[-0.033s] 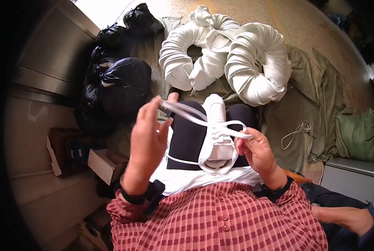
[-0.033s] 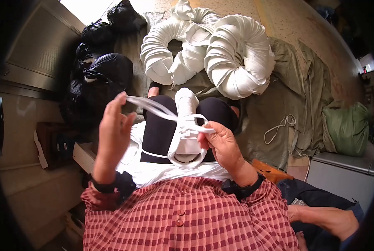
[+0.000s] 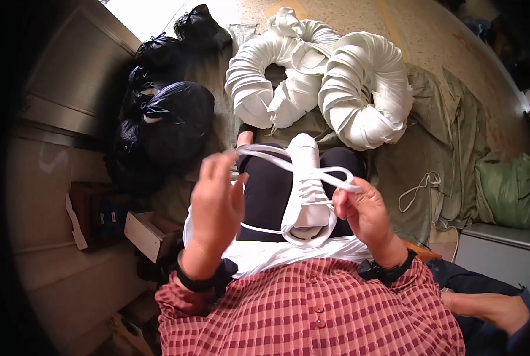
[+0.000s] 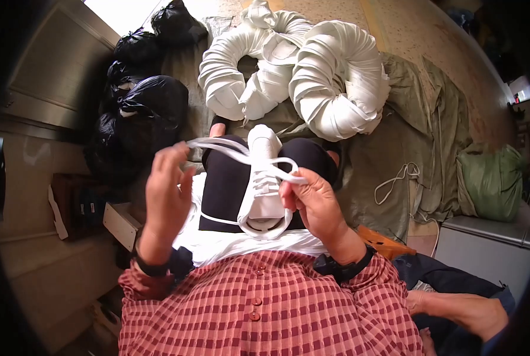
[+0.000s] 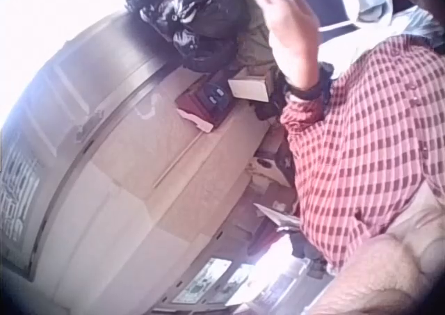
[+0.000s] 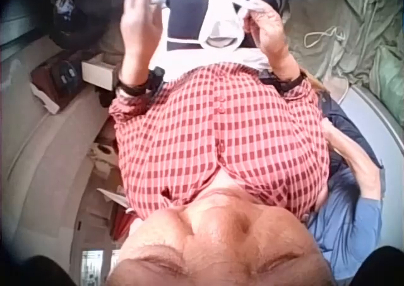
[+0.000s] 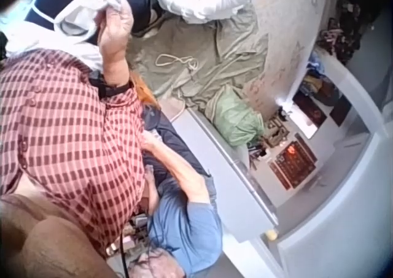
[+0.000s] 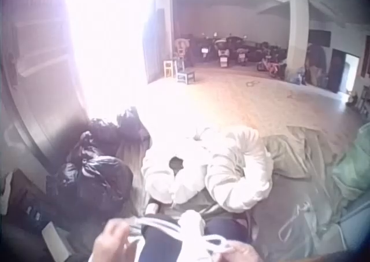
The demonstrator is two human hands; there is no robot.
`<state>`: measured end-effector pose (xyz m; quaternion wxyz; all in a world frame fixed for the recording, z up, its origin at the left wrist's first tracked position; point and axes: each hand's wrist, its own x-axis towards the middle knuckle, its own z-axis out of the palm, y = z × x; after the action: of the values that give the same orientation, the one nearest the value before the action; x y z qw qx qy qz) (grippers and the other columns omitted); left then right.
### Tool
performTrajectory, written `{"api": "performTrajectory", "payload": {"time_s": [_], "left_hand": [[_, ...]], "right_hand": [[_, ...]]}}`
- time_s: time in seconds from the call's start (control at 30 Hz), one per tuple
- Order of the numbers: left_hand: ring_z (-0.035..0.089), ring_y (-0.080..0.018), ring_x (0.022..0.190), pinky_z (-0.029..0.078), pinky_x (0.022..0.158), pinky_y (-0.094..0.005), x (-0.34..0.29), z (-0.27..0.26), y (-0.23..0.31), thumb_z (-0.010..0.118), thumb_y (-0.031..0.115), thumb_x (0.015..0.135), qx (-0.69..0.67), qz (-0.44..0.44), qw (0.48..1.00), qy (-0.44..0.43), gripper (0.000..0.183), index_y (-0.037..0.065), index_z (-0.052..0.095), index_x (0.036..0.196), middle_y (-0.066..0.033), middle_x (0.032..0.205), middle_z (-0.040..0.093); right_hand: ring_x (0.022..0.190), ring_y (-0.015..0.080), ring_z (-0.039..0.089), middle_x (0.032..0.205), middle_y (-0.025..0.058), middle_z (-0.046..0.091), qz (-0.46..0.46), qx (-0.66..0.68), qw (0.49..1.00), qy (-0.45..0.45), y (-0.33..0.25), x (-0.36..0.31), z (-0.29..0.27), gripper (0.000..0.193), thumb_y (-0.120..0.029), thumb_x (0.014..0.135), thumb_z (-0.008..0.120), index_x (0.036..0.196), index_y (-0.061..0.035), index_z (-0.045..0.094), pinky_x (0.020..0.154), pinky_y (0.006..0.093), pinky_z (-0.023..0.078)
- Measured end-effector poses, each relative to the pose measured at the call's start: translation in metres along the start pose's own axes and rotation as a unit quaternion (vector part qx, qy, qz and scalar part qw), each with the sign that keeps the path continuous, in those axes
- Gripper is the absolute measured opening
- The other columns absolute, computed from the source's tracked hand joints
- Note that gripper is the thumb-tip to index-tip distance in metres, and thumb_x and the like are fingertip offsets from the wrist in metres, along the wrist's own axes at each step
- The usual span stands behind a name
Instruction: Lacing and tying the laces of new white shoes.
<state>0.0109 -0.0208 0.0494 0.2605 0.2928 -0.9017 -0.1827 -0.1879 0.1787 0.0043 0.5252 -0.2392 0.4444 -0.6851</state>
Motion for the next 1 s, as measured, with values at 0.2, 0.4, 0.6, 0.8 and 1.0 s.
{"api": "performTrajectory", "payload": {"time_s": [0.2, 0.4, 0.6, 0.8, 1.0], "left_hand": [[0.064, -0.0382, 0.097, 0.054, 0.086, -0.0425, -0.036, 0.049, 0.051, 0.076, 0.010, 0.086, -0.265, 0.052, 0.949, -0.162, 0.036, 0.000, 0.064, 0.118, -0.0186, 0.106, 0.063], [0.063, -0.0362, 0.091, 0.052, 0.082, -0.0432, -0.037, 0.064, 0.047, 0.070, 0.006, 0.089, -0.343, 0.133, 0.888, -0.274, 0.021, -0.001, 0.064, 0.107, -0.0162, 0.095, 0.063], [0.067, -0.0275, 0.085, 0.052, 0.077, -0.0356, -0.047, 0.040, 0.020, 0.057, 0.004, 0.101, -0.472, -0.032, 0.836, -0.279, 0.012, -0.003, 0.066, 0.097, -0.0149, 0.098, 0.070], [0.051, -0.0113, 0.072, 0.041, 0.071, -0.0287, 0.008, 0.002, -0.014, 0.046, 0.026, 0.110, -0.682, -0.227, 0.695, 0.014, 0.030, 0.008, 0.054, 0.088, 0.0000, 0.078, 0.053], [0.031, -0.0064, 0.058, 0.028, 0.054, -0.0239, 0.032, -0.062, -0.091, 0.041, 0.032, 0.112, -0.726, -0.159, 0.666, 0.058, 0.035, 0.007, 0.058, 0.094, 0.0033, 0.068, 0.034]], "right_hand": [[0.082, 0.0093, 0.059, 0.097, 0.0042, 0.063, 0.022, 0.228, 0.972, -0.043, -0.023, 0.020, 0.035, 0.024, -0.025, 0.109, 0.049, 0.107, -0.0052, 0.063, 0.071, 0.0236, 0.046], [0.088, 0.0070, 0.062, 0.102, 0.0059, 0.066, -0.050, 0.147, 0.988, -0.017, -0.044, 0.018, 0.039, 0.026, -0.024, 0.110, 0.048, 0.113, -0.0024, 0.062, 0.076, 0.0210, 0.047], [0.090, 0.0143, 0.065, 0.093, 0.0069, 0.068, -0.093, 0.041, 0.980, 0.171, -0.051, -0.001, -0.042, 0.027, -0.024, 0.109, 0.048, 0.105, -0.0025, 0.064, 0.081, 0.0301, 0.054], [0.062, 0.0105, 0.046, 0.069, -0.0025, 0.044, -0.088, 0.297, 0.925, 0.222, -0.078, -0.001, -0.150, 0.026, -0.030, 0.108, 0.051, 0.106, -0.0067, 0.063, 0.058, 0.0256, 0.045], [0.055, 0.0049, 0.037, 0.066, -0.0047, 0.040, -0.109, -0.181, 0.889, 0.406, -0.077, 0.011, -0.175, 0.025, -0.023, 0.109, 0.048, 0.116, -0.0034, 0.062, 0.047, 0.0230, 0.032]]}}
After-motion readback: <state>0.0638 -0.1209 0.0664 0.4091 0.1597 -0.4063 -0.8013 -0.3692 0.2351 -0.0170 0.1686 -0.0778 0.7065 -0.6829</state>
